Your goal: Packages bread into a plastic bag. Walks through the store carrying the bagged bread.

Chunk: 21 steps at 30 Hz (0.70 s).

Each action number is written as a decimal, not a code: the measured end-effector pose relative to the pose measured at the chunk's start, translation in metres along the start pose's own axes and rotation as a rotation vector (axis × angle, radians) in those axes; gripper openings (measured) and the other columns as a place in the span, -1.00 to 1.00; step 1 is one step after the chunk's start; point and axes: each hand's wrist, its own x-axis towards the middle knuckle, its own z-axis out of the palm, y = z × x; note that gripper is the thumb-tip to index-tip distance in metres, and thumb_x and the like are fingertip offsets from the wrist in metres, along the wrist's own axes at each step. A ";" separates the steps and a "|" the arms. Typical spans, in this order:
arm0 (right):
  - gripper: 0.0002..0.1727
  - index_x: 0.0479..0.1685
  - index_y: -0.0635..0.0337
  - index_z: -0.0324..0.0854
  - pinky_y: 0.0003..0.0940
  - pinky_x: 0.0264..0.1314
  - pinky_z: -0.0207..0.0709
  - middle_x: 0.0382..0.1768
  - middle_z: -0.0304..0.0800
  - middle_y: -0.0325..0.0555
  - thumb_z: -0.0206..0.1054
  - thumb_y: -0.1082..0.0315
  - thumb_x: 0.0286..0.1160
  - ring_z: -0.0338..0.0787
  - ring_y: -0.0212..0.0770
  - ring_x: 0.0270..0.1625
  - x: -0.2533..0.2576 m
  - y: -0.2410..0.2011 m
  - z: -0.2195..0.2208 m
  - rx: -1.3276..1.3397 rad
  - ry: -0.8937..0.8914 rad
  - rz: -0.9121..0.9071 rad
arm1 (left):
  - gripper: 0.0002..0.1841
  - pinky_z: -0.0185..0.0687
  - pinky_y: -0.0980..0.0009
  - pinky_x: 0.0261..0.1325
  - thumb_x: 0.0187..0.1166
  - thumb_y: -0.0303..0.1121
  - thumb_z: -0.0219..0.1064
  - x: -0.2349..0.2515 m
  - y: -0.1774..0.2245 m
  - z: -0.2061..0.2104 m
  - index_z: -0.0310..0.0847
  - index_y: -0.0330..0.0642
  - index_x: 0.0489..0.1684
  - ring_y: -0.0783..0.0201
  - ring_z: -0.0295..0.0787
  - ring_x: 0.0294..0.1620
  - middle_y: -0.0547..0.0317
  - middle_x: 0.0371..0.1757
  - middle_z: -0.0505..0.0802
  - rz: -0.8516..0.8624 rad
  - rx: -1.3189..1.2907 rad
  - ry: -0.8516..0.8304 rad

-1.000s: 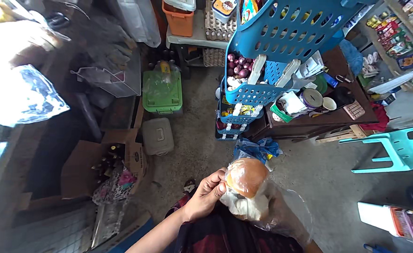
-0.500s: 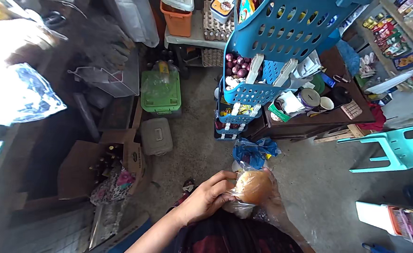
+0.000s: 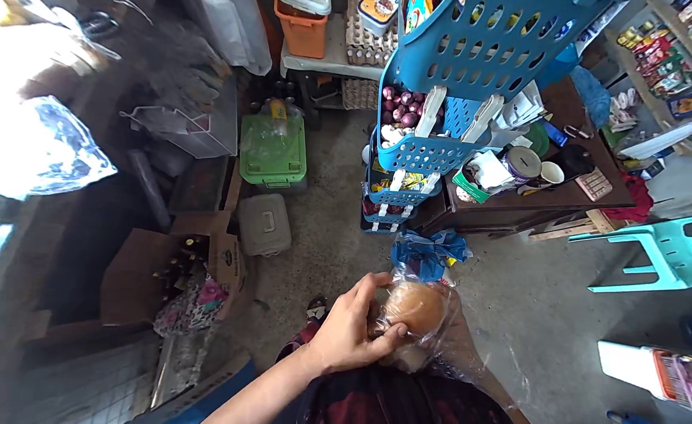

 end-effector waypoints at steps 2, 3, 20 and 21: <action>-0.14 0.47 -0.01 0.38 -0.31 0.51 0.60 0.33 0.75 -0.38 0.72 0.44 0.04 0.72 -0.37 0.39 0.000 -0.001 0.002 -0.034 -0.009 -0.010 | -0.36 0.70 0.58 -0.24 0.59 0.07 0.34 0.004 0.004 0.001 0.50 -0.41 0.31 0.45 0.73 -0.30 -0.13 0.02 0.76 0.020 0.103 0.051; -0.15 0.47 0.00 0.39 -0.32 0.51 0.61 0.33 0.75 -0.38 0.71 0.44 0.04 0.72 -0.38 0.38 -0.001 -0.001 0.001 -0.060 -0.013 -0.014 | -0.41 0.66 0.60 -0.25 0.58 0.03 0.34 0.005 0.005 0.001 0.55 -0.40 0.25 0.45 0.70 -0.31 -0.10 -0.04 0.76 0.034 0.121 0.073; -0.03 0.76 -0.16 0.13 -0.43 0.65 0.45 0.54 0.52 -0.40 0.63 0.23 0.30 0.54 -0.48 0.54 -0.008 -0.004 0.007 -0.327 -0.205 -0.151 | -0.63 0.64 0.73 -0.29 0.38 -0.17 0.48 -0.004 0.010 0.007 0.70 -0.36 -0.12 0.61 0.71 -0.32 0.14 -0.27 0.80 -0.091 -0.048 0.025; -0.03 0.77 -0.29 0.12 -0.44 0.64 0.44 0.54 0.51 -0.45 0.62 0.21 0.31 0.54 -0.48 0.54 -0.007 -0.001 0.007 -0.324 -0.207 -0.189 | -0.62 0.65 0.72 -0.28 0.37 -0.15 0.48 -0.005 0.009 0.008 0.70 -0.36 -0.15 0.60 0.72 -0.30 0.14 -0.26 0.80 -0.079 -0.038 0.032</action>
